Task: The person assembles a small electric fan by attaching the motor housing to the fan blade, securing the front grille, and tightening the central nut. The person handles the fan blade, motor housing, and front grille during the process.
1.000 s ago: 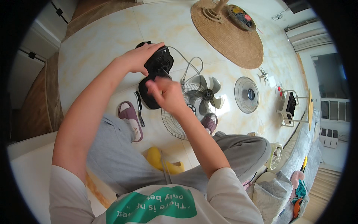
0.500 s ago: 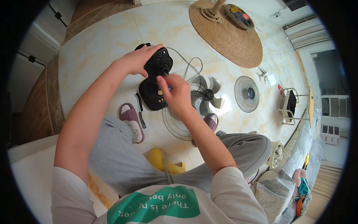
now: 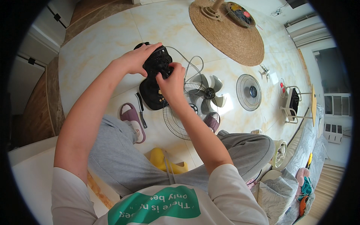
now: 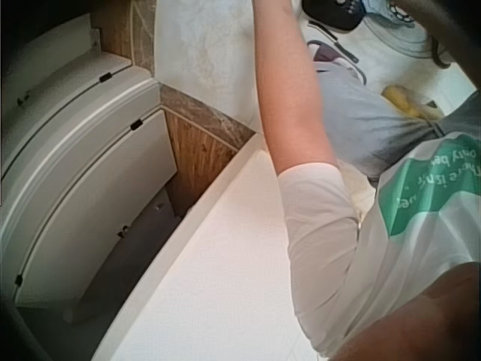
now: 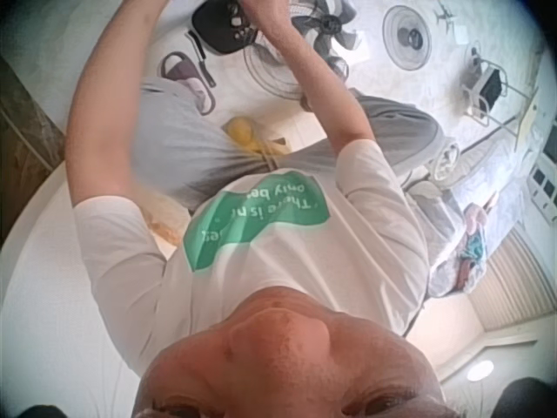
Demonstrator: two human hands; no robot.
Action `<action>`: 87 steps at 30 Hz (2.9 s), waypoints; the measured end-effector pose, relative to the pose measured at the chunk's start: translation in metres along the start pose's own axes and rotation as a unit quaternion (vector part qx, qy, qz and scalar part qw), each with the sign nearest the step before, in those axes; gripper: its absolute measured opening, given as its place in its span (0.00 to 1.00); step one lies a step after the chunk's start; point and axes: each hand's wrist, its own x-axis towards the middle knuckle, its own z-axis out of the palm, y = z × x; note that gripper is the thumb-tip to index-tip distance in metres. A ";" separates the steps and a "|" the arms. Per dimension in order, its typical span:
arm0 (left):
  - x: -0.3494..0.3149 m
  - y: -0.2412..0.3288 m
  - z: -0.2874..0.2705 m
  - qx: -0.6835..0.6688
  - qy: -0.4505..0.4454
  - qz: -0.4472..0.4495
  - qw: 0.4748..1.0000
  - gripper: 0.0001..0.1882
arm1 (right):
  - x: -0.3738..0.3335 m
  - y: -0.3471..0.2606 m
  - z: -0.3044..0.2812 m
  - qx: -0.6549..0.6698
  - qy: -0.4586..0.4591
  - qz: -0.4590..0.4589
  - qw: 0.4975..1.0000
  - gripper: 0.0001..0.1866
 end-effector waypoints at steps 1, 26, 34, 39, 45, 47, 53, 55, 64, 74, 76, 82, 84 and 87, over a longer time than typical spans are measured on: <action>-0.002 0.001 0.000 0.006 0.006 0.007 1.000 0.62 | -0.011 0.006 -0.004 0.014 0.023 -0.003 1.000 0.28; -0.033 0.057 0.362 -0.621 -0.017 -0.487 0.614 0.21 | -0.081 0.260 -0.131 -0.299 -0.065 0.087 0.948 0.22; -0.046 0.123 0.256 -0.548 0.046 -0.367 0.751 0.24 | -0.068 0.323 -0.199 0.196 -0.171 0.491 0.831 0.29; -0.087 0.152 0.170 -0.442 0.240 -0.124 0.855 0.28 | -0.005 0.249 -0.218 0.377 -0.086 0.280 0.879 0.21; -0.115 0.104 0.098 -0.362 0.408 -0.159 0.823 0.26 | 0.027 0.159 -0.129 0.446 -0.056 0.193 0.872 0.22; -0.120 0.084 0.095 -0.355 0.422 -0.189 0.813 0.26 | 0.024 0.146 -0.105 0.440 -0.067 0.223 0.867 0.22; -0.125 0.043 0.111 -0.310 0.457 -0.186 0.813 0.26 | 0.029 0.134 -0.074 0.443 -0.088 0.234 0.861 0.22; -0.124 0.033 0.113 -0.302 0.468 -0.218 0.802 0.26 | 0.034 0.130 -0.066 0.461 -0.083 0.221 0.856 0.21; -0.115 0.012 0.113 -0.327 0.497 -0.233 0.769 0.25 | 0.061 0.128 -0.036 0.435 -0.100 0.206 0.871 0.22; -0.109 0.007 0.114 -0.363 0.495 -0.253 0.748 0.24 | 0.081 0.132 -0.023 0.430 -0.102 0.190 0.877 0.21; -0.109 0.008 0.114 -0.360 0.495 -0.238 0.754 0.24 | 0.084 0.130 -0.025 0.434 -0.112 0.184 0.875 0.22; -0.112 0.010 0.115 -0.375 0.483 -0.235 0.755 0.23 | 0.090 0.123 -0.028 0.446 -0.110 0.176 0.871 0.21; -0.114 0.011 0.118 -0.385 0.479 -0.239 0.752 0.22 | 0.093 0.121 -0.029 0.440 -0.119 0.170 0.874 0.21; -0.116 0.011 0.123 -0.393 0.475 -0.250 0.747 0.22 | 0.098 0.118 -0.031 0.425 -0.131 0.165 0.880 0.21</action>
